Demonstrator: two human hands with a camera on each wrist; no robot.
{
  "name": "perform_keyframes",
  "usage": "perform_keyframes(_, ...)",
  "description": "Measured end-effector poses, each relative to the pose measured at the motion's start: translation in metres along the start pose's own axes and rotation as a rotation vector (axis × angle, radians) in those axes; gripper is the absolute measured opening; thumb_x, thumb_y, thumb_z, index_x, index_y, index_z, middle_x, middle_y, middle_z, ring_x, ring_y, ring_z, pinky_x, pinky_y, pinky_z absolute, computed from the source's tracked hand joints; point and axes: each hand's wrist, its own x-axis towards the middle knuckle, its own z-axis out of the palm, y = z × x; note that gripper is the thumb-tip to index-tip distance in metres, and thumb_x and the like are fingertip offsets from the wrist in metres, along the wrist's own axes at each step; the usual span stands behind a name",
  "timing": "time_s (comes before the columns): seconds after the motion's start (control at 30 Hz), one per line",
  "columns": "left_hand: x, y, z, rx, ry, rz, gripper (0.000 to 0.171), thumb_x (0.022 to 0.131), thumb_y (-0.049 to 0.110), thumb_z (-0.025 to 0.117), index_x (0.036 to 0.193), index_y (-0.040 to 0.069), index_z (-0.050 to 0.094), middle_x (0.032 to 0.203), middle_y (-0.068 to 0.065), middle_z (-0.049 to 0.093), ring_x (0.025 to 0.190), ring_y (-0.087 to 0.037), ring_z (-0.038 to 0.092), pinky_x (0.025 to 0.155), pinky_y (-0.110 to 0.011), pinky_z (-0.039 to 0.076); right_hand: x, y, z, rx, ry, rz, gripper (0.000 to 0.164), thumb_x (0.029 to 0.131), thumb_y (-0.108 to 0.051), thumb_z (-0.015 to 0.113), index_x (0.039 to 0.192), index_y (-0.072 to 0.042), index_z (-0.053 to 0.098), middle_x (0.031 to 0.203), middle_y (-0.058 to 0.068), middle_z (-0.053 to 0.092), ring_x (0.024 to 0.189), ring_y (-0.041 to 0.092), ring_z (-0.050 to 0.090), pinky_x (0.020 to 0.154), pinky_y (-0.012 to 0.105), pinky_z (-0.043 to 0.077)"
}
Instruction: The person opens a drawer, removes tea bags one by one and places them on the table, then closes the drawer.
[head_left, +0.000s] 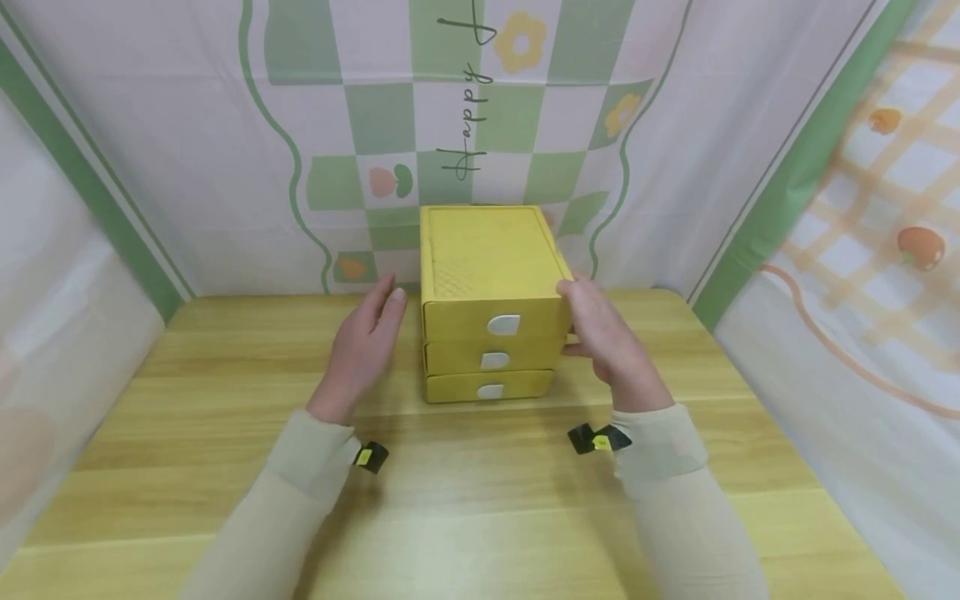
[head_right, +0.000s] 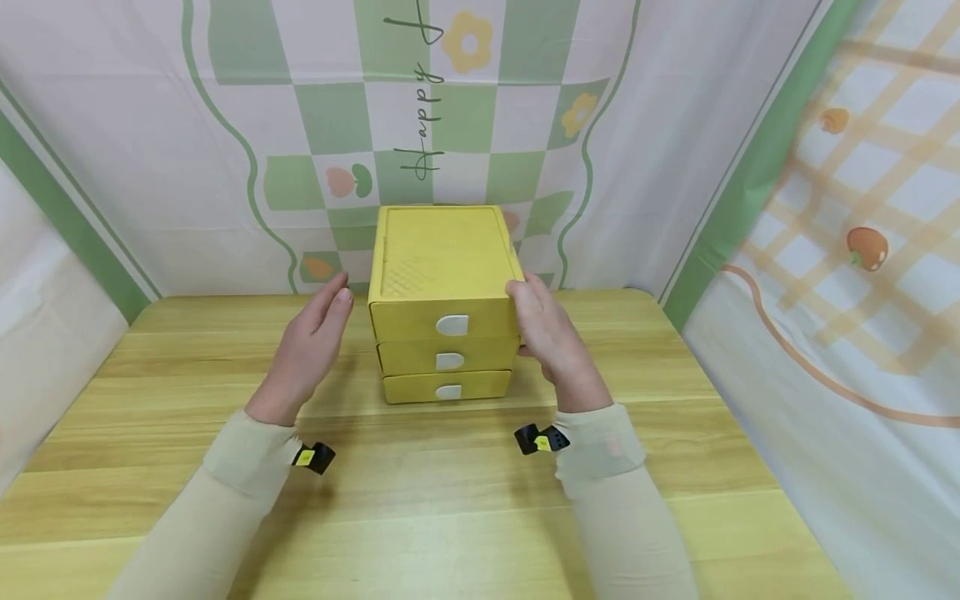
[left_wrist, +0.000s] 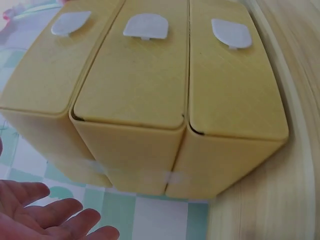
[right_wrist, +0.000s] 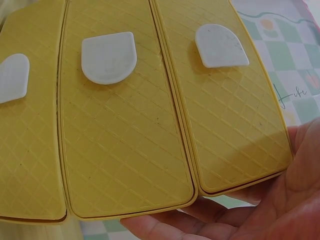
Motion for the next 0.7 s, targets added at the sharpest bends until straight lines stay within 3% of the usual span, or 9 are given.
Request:
perform_keyframes(0.37,0.008,0.011,0.006,-0.102,-0.022,-0.032,0.076,0.098,0.066,0.024,0.156,0.017,0.025,0.159,0.001,0.028,0.142,-0.015,0.025,0.116,-0.039,0.022,0.000,-0.002,0.006,-0.006,0.004,0.001,0.062,0.098,-0.041,0.033,0.155,-0.019,0.024,0.141,0.015,0.041,0.121,0.039,0.046,0.093,0.064,0.043)
perform_keyframes(0.7,0.011,0.016,0.009,-0.150,-0.007,-0.060,0.074,0.095,0.070,0.023,0.155,0.027,0.026,0.158,0.009,0.027,0.142,-0.011,0.023,0.116,-0.039,0.021,-0.001,-0.002,0.010,-0.006,0.001,-0.012,0.063,0.098,-0.042,0.034,0.155,-0.017,0.023,0.143,0.014,0.039,0.124,0.038,0.045,0.093,0.064,0.043)
